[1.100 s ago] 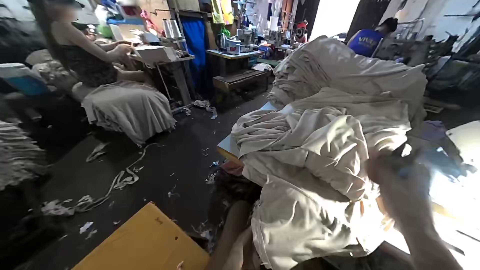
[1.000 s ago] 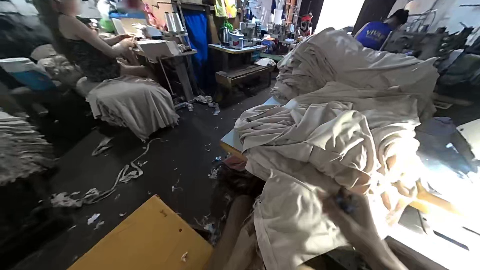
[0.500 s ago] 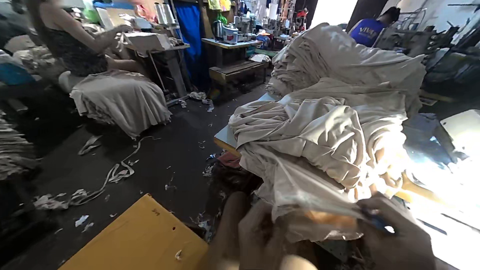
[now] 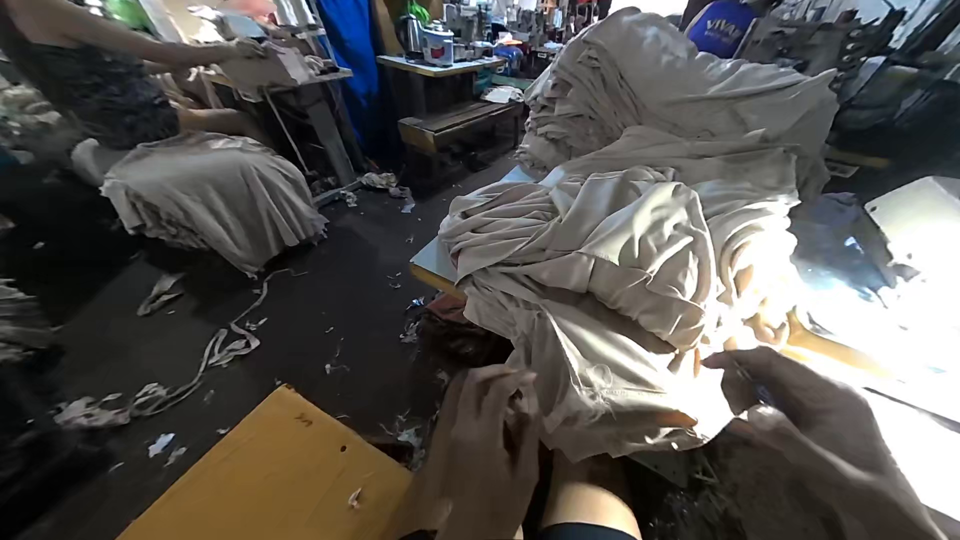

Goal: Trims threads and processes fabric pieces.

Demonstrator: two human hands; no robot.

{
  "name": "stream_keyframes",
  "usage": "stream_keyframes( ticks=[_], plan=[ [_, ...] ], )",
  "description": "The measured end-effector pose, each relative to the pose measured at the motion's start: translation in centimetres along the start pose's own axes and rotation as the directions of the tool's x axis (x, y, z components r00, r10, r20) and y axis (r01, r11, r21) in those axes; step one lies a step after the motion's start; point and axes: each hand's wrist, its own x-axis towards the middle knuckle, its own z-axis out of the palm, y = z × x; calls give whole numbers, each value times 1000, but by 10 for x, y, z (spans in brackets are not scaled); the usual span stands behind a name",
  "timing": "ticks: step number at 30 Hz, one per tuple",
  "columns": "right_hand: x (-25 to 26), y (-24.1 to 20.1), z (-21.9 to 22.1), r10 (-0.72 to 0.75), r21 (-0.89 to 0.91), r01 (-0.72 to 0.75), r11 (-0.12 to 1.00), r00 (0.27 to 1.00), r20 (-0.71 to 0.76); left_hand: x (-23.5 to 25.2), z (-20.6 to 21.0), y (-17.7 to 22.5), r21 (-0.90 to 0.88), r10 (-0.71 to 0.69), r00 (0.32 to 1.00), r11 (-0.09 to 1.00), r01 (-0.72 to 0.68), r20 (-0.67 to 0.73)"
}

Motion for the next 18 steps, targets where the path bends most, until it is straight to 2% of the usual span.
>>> stream_keyframes(
  ticks=[1,3,6,7,9,10,11,12,13,14,15,16,18],
  plan=[
    [10,-8,12,-18,151,15,988,1000,22,8,2,13,-3,40,999,999,-40,10],
    [28,-14,45,72,407,-99,908,994,82,16,14,38,6,81,989,997,-82,125],
    [50,3,76,310,488,-336,805,941,135,-12,52,31,16,114,932,992,-127,344],
    [55,14,79,375,495,-392,775,917,139,-31,58,22,42,76,885,993,-107,460],
    [59,35,76,440,542,-449,710,884,157,-63,52,4,104,-95,696,994,30,712],
    [58,40,73,440,568,-452,688,882,169,-76,47,-6,127,-160,611,987,97,775],
    [58,42,70,427,584,-446,679,886,180,-87,40,-15,123,-186,587,982,145,788],
    [56,42,68,414,597,-438,672,891,189,-95,34,-19,74,-163,655,984,160,738],
    [55,41,68,408,600,-437,670,892,194,-97,27,-16,16,-140,764,986,167,630],
    [54,39,68,407,596,-439,672,892,198,-89,22,-7,-38,-130,864,985,170,486],
    [55,38,69,403,595,-439,674,893,202,-77,20,1,-106,-117,933,981,162,341],
    [57,36,70,397,587,-436,682,895,203,-62,21,7,-167,-100,971,976,138,217],
    [59,35,70,386,552,-435,711,898,210,-34,33,9,-265,-71,996,961,85,61]
  ],
)
